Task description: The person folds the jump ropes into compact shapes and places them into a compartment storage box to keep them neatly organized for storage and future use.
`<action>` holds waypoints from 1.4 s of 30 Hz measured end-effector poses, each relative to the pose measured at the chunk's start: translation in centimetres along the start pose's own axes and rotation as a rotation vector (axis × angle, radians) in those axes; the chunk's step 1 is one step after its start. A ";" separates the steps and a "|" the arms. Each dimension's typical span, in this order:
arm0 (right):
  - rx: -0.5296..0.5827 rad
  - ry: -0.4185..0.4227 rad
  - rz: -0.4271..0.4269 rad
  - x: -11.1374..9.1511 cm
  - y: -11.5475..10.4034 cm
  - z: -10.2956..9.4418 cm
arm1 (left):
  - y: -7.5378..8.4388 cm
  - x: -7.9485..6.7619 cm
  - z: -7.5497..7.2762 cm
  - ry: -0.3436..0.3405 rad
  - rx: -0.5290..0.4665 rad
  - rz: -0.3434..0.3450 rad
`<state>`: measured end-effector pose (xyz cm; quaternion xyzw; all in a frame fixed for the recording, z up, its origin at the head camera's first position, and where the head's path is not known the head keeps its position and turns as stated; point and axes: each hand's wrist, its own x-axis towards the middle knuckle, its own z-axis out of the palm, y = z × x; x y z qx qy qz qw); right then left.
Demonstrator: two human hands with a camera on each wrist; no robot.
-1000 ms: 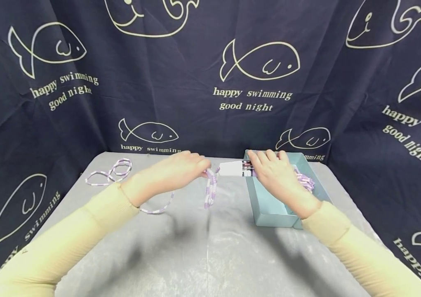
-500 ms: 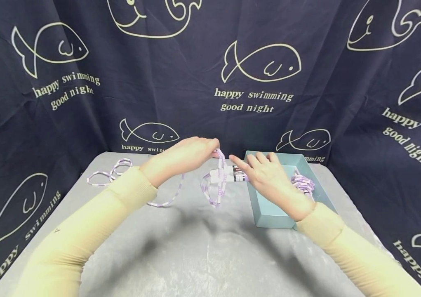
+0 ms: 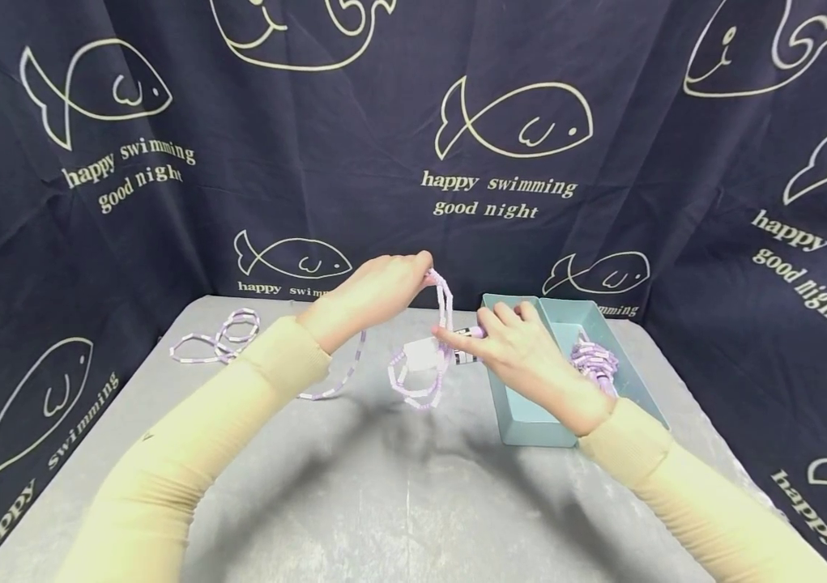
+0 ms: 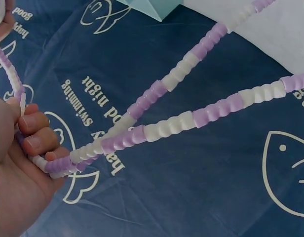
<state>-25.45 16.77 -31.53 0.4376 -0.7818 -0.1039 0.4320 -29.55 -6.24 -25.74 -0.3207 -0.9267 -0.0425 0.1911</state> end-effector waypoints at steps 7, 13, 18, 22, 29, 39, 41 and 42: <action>0.025 0.065 0.010 0.1 0.1 0.2 | -0.5 0.3 0.7 0.026 0.018 -0.012; 0.046 0.025 0.039 0.0 0.3 0.2 | -0.7 0.0 1.0 -0.021 -0.039 0.036; 0.051 0.015 0.047 -0.1 0.5 -0.2 | -1.1 -0.4 1.1 -0.049 -0.060 0.081; 0.074 -0.016 0.058 -0.2 0.7 -0.6 | -1.7 -0.8 1.6 -0.085 -0.040 0.104; 0.086 -0.045 0.077 -0.3 1.0 -1.0 | -3.5 -2.1 3.2 -0.089 0.011 0.127; 0.128 -0.048 0.157 -0.8 1.7 -1.0 | -5.5 -5.8 6.5 -0.113 -0.103 0.028; 0.134 -0.057 0.167 -0.9 1.7 -0.9 | -5.5 -6.6 7.1 -0.104 -0.104 0.033; 0.137 -0.061 0.174 -1.0 1.7 -0.9 | -5.4 -6.9 7.5 -0.099 -0.105 0.035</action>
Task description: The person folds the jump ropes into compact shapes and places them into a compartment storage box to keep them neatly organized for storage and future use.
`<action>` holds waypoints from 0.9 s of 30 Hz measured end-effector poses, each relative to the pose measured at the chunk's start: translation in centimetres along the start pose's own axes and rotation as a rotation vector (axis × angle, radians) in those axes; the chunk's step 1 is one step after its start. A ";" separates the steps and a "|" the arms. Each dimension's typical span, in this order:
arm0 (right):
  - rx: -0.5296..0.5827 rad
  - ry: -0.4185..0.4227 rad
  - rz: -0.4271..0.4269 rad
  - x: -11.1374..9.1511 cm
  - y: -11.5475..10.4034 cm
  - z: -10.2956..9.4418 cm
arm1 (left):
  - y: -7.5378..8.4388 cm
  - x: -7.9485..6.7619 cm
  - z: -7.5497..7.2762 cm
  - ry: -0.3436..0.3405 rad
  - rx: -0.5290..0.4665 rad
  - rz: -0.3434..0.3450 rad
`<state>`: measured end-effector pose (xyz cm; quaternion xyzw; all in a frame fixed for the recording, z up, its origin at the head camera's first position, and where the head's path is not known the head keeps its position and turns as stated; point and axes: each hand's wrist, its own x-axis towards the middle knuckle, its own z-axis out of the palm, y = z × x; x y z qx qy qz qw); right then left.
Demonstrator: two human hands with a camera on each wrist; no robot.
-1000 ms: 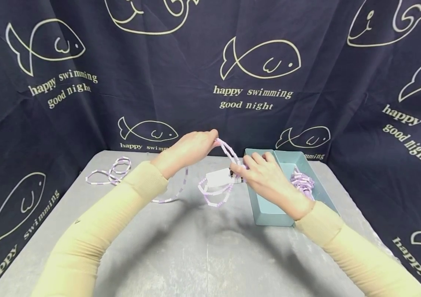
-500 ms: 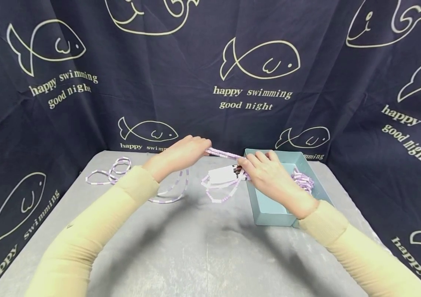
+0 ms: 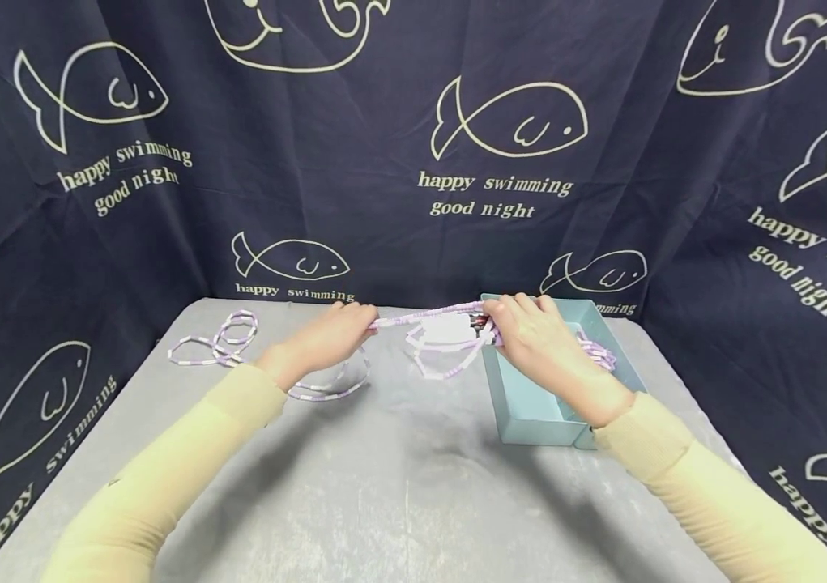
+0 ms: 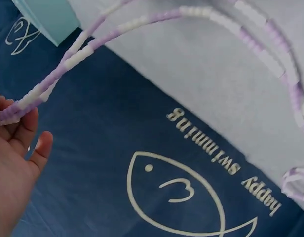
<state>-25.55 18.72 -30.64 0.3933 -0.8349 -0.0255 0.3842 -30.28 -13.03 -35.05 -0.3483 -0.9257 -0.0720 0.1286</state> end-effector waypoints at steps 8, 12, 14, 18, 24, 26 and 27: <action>0.019 -0.030 0.118 -0.2 -0.1 0.4 | 0.8 -2.5 2.0 -0.004 0.030 0.019; 0.016 -0.046 0.172 -0.3 -0.1 0.6 | 1.9 -3.2 2.4 -0.019 0.037 0.046; 0.002 -0.056 0.197 -0.3 -0.1 0.7 | 2.7 -3.6 2.4 -0.025 0.053 0.071; -0.009 -0.092 0.259 -0.2 -0.2 0.9 | 4.4 -4.3 2.2 -0.013 0.109 0.154; -0.027 -0.160 0.323 0.1 -0.2 1.1 | 6.3 -4.9 1.4 0.008 0.199 0.247; -0.041 -0.167 0.319 0.1 -0.2 1.3 | 6.8 -5.0 1.1 0.026 0.217 0.277; -0.048 -0.166 0.315 0.0 -0.2 1.3 | 7.0 -5.0 0.9 0.039 0.226 0.292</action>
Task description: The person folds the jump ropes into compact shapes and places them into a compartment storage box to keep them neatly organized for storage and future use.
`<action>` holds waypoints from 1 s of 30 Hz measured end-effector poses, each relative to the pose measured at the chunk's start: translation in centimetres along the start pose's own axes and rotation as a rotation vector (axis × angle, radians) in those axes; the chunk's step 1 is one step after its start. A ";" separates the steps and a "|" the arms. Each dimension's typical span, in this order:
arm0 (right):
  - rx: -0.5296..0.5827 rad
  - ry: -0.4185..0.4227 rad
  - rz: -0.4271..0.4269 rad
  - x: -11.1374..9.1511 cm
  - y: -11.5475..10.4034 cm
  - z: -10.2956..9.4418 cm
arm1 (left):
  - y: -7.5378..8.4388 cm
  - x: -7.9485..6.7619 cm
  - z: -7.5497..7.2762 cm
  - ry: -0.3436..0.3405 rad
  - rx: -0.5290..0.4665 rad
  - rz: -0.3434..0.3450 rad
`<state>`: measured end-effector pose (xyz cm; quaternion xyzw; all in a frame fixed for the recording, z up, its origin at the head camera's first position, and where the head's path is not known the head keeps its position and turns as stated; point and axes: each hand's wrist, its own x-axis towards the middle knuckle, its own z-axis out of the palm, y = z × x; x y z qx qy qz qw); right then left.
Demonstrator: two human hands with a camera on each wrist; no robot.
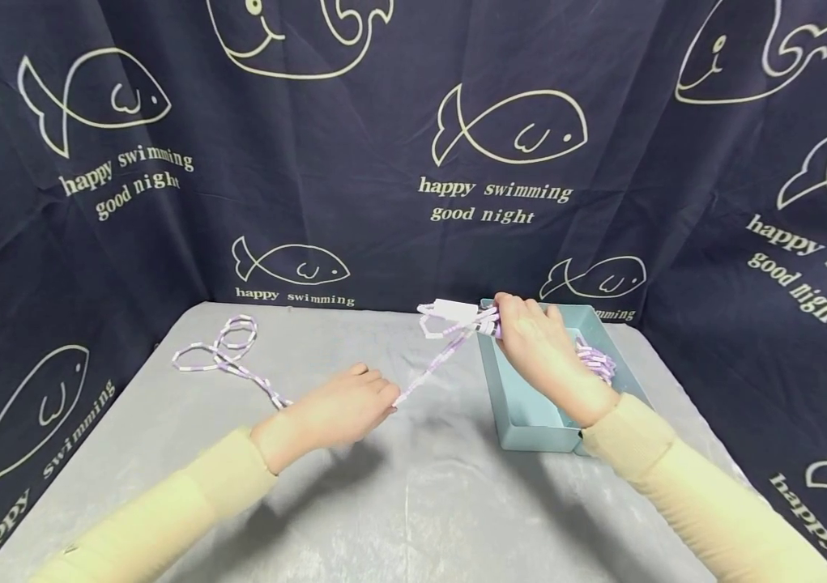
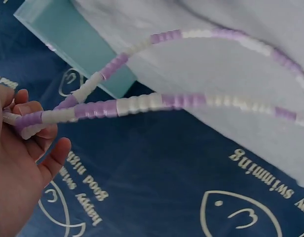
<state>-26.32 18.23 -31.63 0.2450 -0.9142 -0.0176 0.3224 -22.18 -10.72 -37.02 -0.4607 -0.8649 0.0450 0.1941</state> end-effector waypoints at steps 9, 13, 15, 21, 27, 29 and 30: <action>-0.096 0.123 -0.078 -0.3 -0.1 1.1 | 0.7 0.0 -1.8 0.063 0.117 0.075; -0.140 0.194 -0.104 -0.4 -0.4 1.5 | 1.1 0.2 -3.1 0.113 0.170 0.113; -0.163 0.208 -0.119 -0.4 -0.5 1.6 | 1.4 0.4 -3.9 0.140 0.202 0.132; -0.192 0.193 -0.173 -0.7 -0.7 2.0 | 1.6 1.5 -5.7 0.230 0.270 0.150; -0.207 0.179 -0.256 -1.1 -0.6 2.3 | 1.1 2.5 -7.2 0.233 0.287 0.115; -0.209 0.182 -0.280 -1.2 -0.6 2.4 | 0.8 2.9 -7.6 0.246 0.301 0.107; -0.211 0.184 -0.290 -1.2 -0.7 2.4 | 0.6 3.2 -7.7 0.257 0.312 0.102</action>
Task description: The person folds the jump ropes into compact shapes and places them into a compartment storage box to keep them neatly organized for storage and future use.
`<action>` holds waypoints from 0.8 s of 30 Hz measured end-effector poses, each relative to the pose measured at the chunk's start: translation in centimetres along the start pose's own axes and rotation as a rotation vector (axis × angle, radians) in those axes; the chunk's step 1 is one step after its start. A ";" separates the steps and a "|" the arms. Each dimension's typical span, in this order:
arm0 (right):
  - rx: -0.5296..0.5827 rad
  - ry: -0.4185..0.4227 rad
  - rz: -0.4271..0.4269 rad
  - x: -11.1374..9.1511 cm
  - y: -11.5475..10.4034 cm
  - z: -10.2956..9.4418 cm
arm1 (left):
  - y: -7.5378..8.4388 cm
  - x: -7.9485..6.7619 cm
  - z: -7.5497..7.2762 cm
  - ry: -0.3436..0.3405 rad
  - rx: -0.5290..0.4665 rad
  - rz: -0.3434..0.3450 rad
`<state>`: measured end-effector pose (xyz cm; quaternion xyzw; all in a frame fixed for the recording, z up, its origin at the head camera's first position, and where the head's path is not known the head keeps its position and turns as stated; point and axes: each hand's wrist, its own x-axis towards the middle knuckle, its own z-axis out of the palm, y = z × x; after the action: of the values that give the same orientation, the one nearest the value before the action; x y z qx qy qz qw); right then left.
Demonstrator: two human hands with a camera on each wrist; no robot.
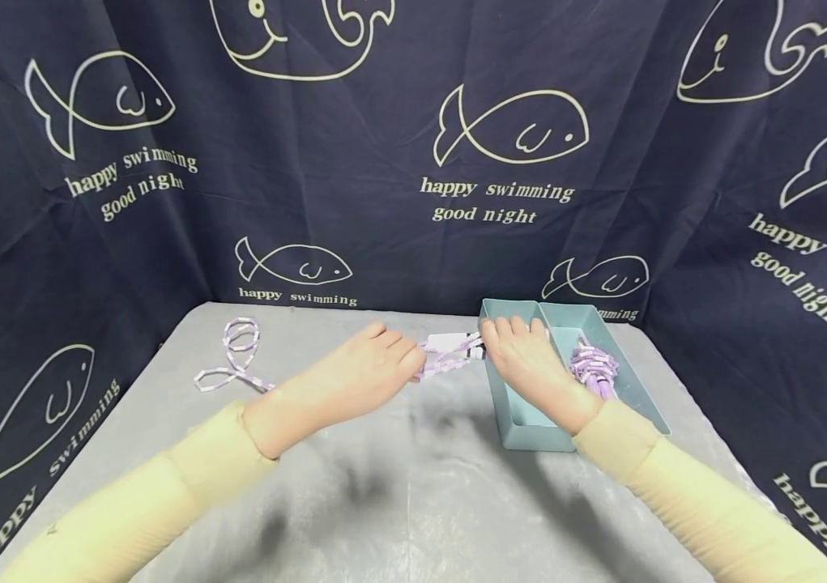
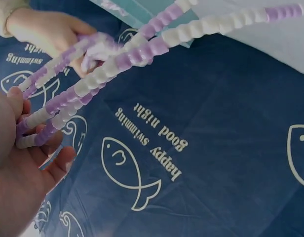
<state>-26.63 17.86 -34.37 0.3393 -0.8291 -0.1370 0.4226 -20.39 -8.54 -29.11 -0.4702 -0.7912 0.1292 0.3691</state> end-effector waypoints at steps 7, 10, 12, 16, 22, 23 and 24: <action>-0.027 -0.009 -0.077 0.2 -0.7 0.0 | -1.8 1.9 0.0 0.062 0.038 -0.059; -0.026 -0.022 -0.100 0.2 -0.8 -0.1 | -2.7 2.3 0.2 0.045 0.037 -0.075; -0.027 -0.026 -0.126 0.1 -0.8 -0.2 | -3.4 2.5 0.5 0.019 0.027 -0.086; -0.025 -0.029 -0.180 -0.1 -0.7 -0.5 | -4.7 2.4 1.3 -0.027 -0.010 -0.101; 0.022 -0.039 -0.213 -0.1 -0.6 -1.0 | -6.5 2.0 2.8 -0.033 -0.036 -0.081; 0.028 -0.039 -0.216 0.0 -0.5 -1.1 | -6.8 1.9 3.1 -0.036 -0.038 -0.078; 0.034 -0.036 -0.218 0.1 -0.5 -1.2 | -7.1 1.8 3.3 -0.042 -0.045 -0.078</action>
<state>-25.45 17.54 -33.84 0.4320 -0.7970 -0.1742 0.3844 -27.84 -10.29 -26.69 -0.4442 -0.8192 0.1068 0.3467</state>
